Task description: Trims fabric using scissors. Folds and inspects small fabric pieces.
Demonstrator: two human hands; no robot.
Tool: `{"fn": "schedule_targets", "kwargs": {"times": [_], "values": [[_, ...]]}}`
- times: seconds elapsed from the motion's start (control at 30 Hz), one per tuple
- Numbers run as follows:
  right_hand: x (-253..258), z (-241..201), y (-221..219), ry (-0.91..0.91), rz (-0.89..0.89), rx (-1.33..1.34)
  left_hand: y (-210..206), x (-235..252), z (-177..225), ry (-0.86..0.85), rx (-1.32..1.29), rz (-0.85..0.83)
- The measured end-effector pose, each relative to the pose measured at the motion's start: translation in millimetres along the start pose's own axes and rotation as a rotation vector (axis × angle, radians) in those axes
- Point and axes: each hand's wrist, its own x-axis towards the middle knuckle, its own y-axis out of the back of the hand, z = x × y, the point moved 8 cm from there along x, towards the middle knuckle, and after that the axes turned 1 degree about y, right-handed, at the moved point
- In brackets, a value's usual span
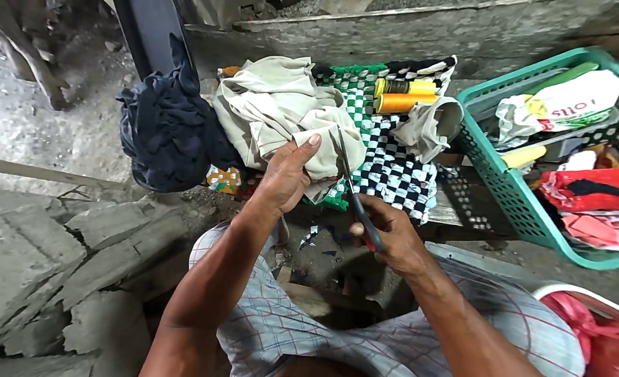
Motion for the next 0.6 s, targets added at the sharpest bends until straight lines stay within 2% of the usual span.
{"fn": "schedule_targets", "kwargs": {"times": [0.3, 0.6], "values": [[-1, -4, 5, -0.026, 0.054, -0.052, -3, 1, -1, -0.01, 0.027, -0.03], [-8, -5, -3, -0.012, -0.035, -0.003, 9, 17, -1, 0.047, -0.044, 0.012]]}}
